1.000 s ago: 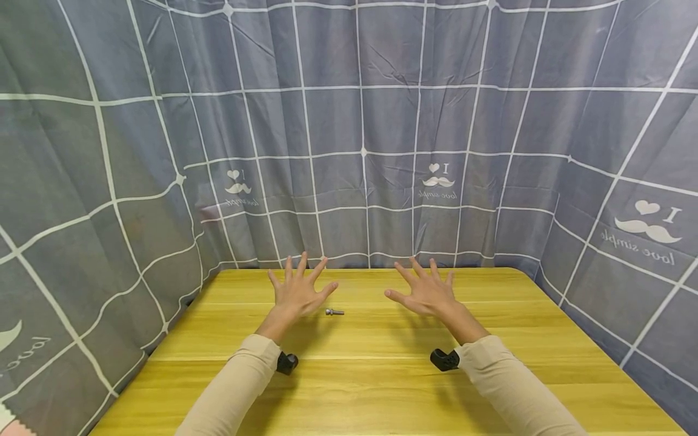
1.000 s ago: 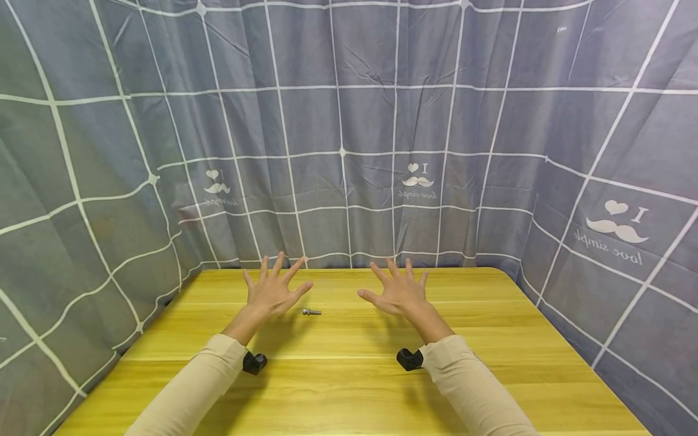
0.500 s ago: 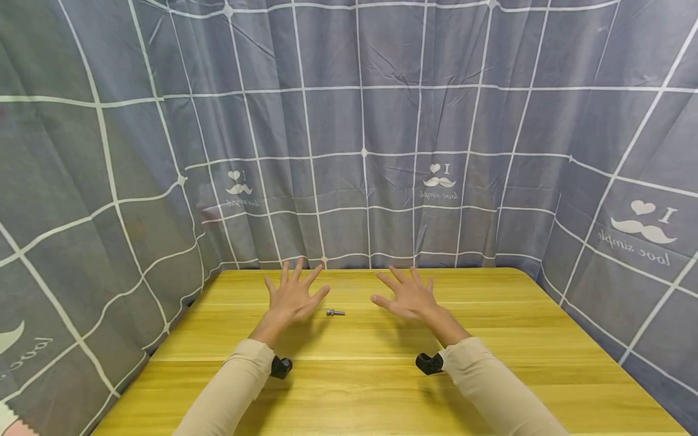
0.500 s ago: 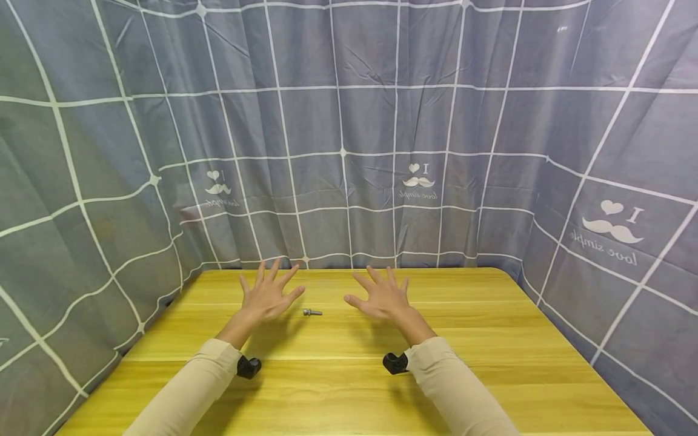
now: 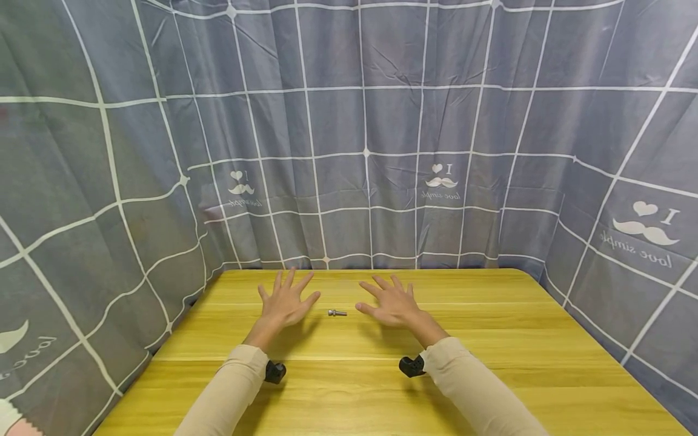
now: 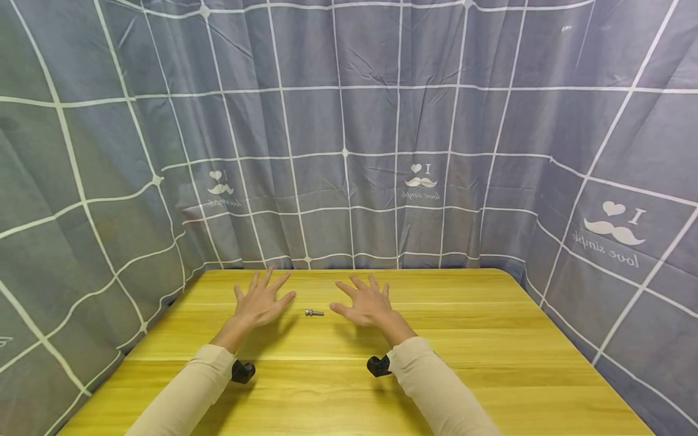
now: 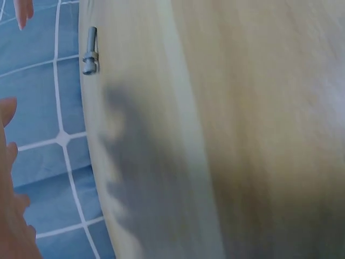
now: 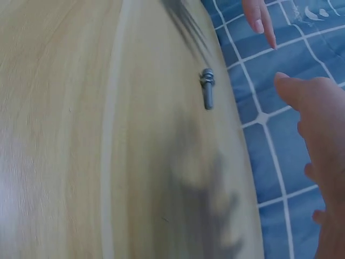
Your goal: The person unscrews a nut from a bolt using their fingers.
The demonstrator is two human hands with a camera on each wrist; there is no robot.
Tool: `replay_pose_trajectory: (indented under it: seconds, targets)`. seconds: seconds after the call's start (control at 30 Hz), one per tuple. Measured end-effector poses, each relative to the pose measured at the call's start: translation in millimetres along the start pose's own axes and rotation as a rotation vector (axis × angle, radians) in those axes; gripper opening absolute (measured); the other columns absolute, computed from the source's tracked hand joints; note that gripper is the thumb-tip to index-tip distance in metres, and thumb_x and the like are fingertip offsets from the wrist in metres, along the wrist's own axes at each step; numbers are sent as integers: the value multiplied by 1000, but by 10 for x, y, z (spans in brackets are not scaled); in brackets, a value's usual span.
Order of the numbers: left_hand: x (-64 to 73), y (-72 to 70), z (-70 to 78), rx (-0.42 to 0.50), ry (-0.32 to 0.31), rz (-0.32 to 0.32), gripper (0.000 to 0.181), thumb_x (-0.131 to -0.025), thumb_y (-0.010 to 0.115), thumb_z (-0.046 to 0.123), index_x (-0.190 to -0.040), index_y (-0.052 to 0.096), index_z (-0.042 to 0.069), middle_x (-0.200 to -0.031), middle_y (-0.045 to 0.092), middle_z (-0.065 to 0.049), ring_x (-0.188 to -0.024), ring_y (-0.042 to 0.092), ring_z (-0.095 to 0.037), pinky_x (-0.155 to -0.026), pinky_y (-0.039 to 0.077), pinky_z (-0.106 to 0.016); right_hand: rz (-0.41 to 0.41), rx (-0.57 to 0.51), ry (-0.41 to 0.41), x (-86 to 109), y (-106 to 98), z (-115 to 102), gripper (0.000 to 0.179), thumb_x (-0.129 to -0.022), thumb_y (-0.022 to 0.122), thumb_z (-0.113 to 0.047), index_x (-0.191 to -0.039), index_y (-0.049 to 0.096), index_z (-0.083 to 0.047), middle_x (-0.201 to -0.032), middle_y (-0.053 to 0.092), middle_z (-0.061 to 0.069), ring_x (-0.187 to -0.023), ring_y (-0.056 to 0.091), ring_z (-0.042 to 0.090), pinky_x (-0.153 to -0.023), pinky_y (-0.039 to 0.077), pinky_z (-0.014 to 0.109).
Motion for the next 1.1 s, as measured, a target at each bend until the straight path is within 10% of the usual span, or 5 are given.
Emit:
replay_pose_trajectory:
  seconds: [0.43, 1.1]
  targets:
    - [83, 142, -120, 276, 25, -161, 79, -101, 50, 65, -165, 30, 22, -168, 17, -24, -150, 5, -56, -103, 3, -86, -18, -122, -27, -178, 391, -146, 53, -108, 44, -55, -153, 54, -29, -163, 37, 9, -148, 25, 49, -107, 13, 82]
    - [-28, 297, -90, 458, 0, -161, 35, -95, 78, 26, -126, 75, 10, -151, 48, -26, -143, 37, -49, -106, -2, -83, 120, -376, -8, -259, 698, -191, 27, -100, 71, -33, -118, 79, -16, -144, 59, 15, -134, 49, 46, -108, 13, 81]
Point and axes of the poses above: each hand's wrist, its own x-axis away from the middle knuckle, its own y-axis out of the palm, z = x × y, the point moved 1 cm from there along -x, towards the middle knuckle
